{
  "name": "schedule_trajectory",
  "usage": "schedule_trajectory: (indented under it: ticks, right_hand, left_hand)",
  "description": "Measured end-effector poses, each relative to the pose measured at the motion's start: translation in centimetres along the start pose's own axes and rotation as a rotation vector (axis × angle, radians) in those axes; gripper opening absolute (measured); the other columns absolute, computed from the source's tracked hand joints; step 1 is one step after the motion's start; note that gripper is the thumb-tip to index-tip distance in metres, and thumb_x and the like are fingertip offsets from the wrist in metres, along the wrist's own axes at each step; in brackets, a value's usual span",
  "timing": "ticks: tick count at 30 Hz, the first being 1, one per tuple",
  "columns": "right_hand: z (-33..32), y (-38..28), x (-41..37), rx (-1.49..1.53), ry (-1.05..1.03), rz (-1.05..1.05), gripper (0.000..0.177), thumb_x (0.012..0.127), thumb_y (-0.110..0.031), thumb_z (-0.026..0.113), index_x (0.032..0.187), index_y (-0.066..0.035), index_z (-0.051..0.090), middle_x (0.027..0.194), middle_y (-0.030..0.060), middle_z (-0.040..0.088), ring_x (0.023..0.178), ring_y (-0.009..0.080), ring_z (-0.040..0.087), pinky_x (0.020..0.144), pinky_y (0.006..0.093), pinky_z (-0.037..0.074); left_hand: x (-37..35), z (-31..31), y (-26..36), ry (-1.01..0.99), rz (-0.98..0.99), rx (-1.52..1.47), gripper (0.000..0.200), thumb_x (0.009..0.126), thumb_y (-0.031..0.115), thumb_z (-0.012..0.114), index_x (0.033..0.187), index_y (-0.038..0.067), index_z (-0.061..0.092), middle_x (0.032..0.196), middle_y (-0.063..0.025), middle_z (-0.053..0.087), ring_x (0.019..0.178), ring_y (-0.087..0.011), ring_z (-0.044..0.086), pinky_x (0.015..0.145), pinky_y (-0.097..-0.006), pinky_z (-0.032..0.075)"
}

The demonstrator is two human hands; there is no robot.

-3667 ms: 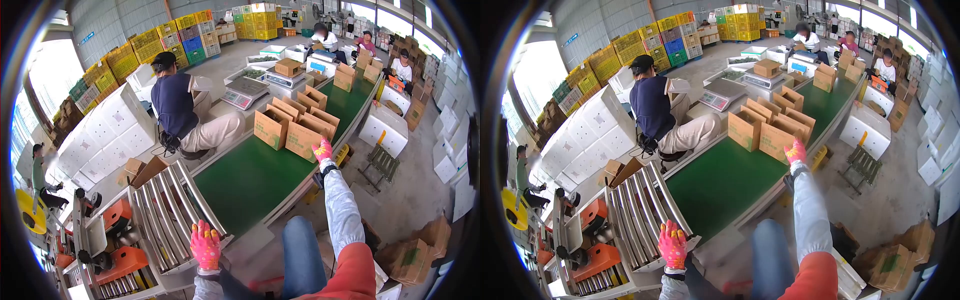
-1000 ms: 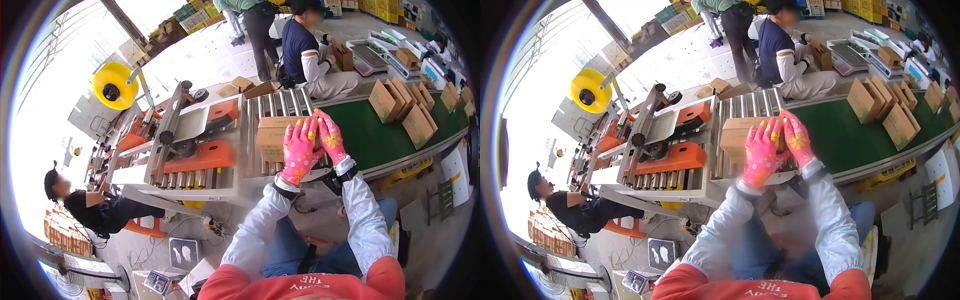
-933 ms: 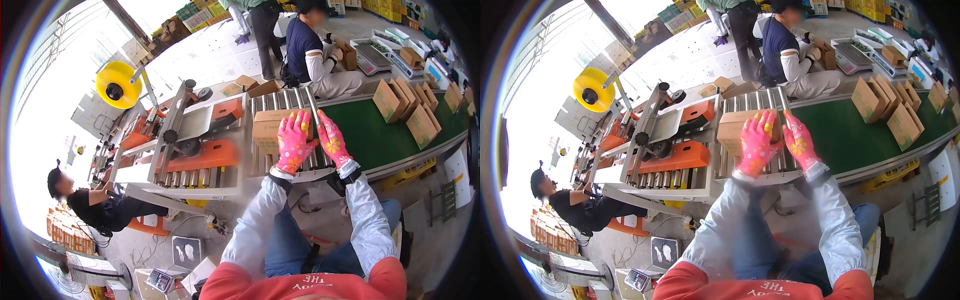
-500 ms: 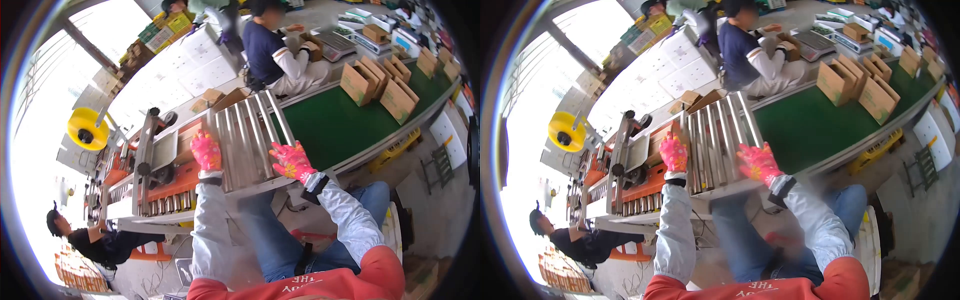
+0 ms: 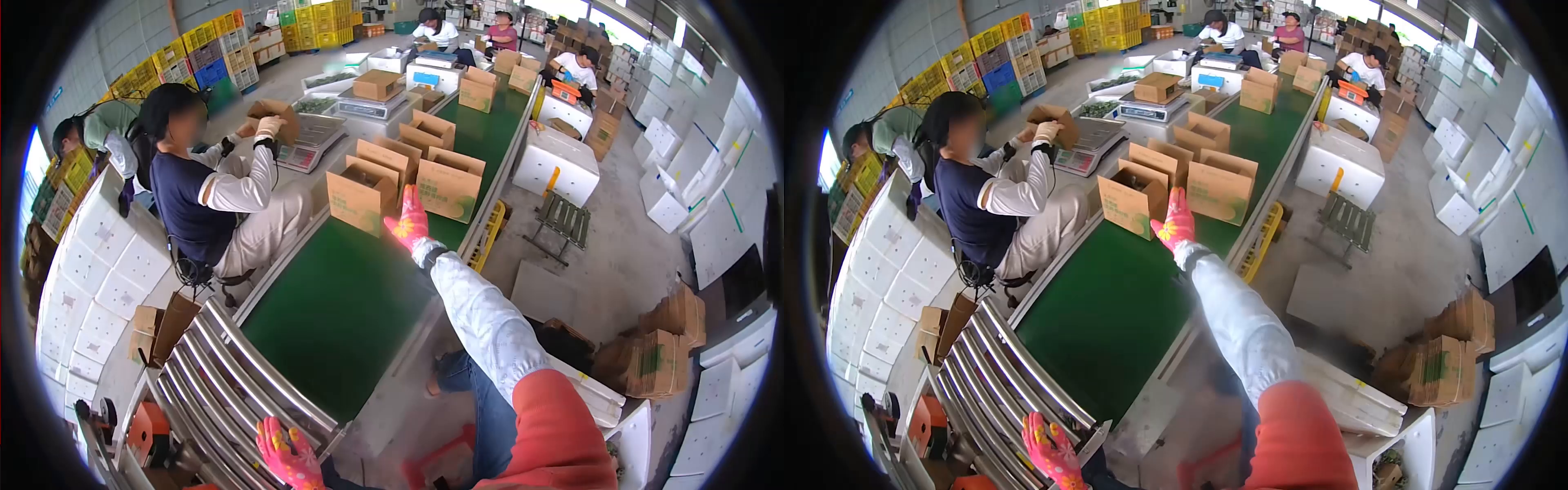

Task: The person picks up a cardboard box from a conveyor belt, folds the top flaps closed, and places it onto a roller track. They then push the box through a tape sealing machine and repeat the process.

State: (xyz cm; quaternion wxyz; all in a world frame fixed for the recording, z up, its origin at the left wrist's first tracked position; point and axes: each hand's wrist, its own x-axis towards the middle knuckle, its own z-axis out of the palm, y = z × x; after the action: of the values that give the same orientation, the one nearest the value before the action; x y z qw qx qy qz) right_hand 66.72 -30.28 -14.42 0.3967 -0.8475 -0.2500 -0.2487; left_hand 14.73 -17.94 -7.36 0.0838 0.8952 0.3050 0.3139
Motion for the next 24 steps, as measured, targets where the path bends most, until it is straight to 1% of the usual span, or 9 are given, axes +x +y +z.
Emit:
schedule_trajectory:
  ticks: [5,11,13,15,17,19,21,23,24]
  right_hand:
    - [2.6,0.7,6.9,-0.464,-0.619,-0.368,0.066,0.077,-0.044,0.066,0.134,-0.015,0.050,0.150,0.0089,0.033,0.140,0.0330,0.024,0.114,0.0428,0.020]
    - [5.3,-2.6,3.5,-0.259,-0.444,-0.106,0.042,0.080,-0.045,0.062,0.100,-0.008,0.069,0.132,0.0200,0.051,0.128,0.0357,0.042,0.108,0.0443,0.030]
    - [4.8,-4.3,3.7,-0.464,-0.771,-0.101,0.041,0.080,-0.048,0.059,0.086,-0.009,0.070,0.103,0.0183,0.066,0.103,0.0358,0.059,0.092,0.0458,0.045]
    - [2.2,-7.5,0.7,-0.475,-0.645,-0.165,0.025,0.076,-0.038,0.061,0.072,-0.016,0.072,0.074,0.0057,0.069,0.075,0.0283,0.067,0.069,0.0447,0.052]
    - [2.0,-8.7,-2.9,-0.455,-0.679,-0.323,0.017,0.070,-0.032,0.062,0.070,-0.018,0.072,0.072,0.0053,0.068,0.069,0.0278,0.067,0.055,0.0443,0.051]
    - [-1.3,-12.0,-7.4,-0.481,-0.758,-0.308,0.016,0.063,-0.032,0.064,0.067,-0.018,0.071,0.067,0.0075,0.066,0.067,0.0290,0.066,0.053,0.0448,0.050]
    - [-5.9,-14.7,-11.9,-0.336,-0.856,-0.322,0.019,0.065,-0.032,0.064,0.067,-0.015,0.071,0.067,0.0091,0.066,0.069,0.0300,0.066,0.057,0.0447,0.051]
    - [-9.7,-16.4,-16.0,-0.148,-0.903,-0.363,0.022,0.066,-0.033,0.064,0.068,-0.011,0.070,0.067,0.0108,0.066,0.071,0.0309,0.066,0.062,0.0445,0.052]
    - [-11.3,-16.8,-17.5,-0.076,-0.911,-0.384,0.024,0.067,-0.033,0.064,0.068,-0.010,0.070,0.068,0.0117,0.066,0.072,0.0314,0.066,0.064,0.0445,0.052]
  left_hand:
    - [1.8,-1.6,2.0,-0.049,0.055,0.092,0.029,0.087,0.015,0.059,0.109,-0.004,0.063,0.107,-0.0203,0.065,0.107,-0.0401,0.058,0.097,-0.0498,0.042]
    - [1.5,-1.2,1.6,0.020,0.089,0.054,0.028,0.088,0.014,0.059,0.109,-0.003,0.064,0.108,-0.0195,0.065,0.107,-0.0390,0.058,0.095,-0.0483,0.044]
    - [1.6,-1.5,2.3,0.007,0.069,0.117,0.026,0.086,0.013,0.061,0.107,-0.003,0.065,0.106,-0.0178,0.066,0.104,-0.0381,0.060,0.090,-0.0483,0.047]
    - [1.2,-1.5,2.8,0.116,0.152,0.067,0.023,0.086,0.014,0.062,0.099,-0.004,0.066,0.105,-0.0197,0.066,0.100,-0.0365,0.061,0.090,-0.0461,0.048]
    - [0.3,-1.1,5.2,0.160,0.093,-0.431,0.024,0.089,0.016,0.062,0.104,-0.003,0.063,0.091,-0.0115,0.067,0.084,-0.0246,0.063,0.078,-0.0354,0.051]
    - [-3.7,1.1,7.5,-0.164,-0.345,-1.115,0.035,0.091,0.019,0.056,0.121,0.000,0.058,0.118,-0.0190,0.062,0.116,-0.0347,0.054,0.097,-0.0447,0.042]
    - [-5.6,4.3,12.5,-0.271,-0.655,-1.563,0.040,0.095,0.029,0.052,0.125,0.002,0.056,0.118,-0.0175,0.061,0.109,-0.0300,0.057,0.093,-0.0442,0.043]
    - [-8.9,12.7,11.9,-0.848,-0.713,-3.049,0.043,0.097,0.037,0.048,0.122,0.003,0.055,0.111,-0.0149,0.061,0.102,-0.0275,0.058,0.096,-0.0438,0.041]
    - [-9.9,13.8,11.8,-0.990,-0.957,-2.957,0.044,0.096,0.041,0.047,0.116,0.004,0.057,0.106,-0.0122,0.061,0.100,-0.0265,0.057,0.096,-0.0429,0.040]
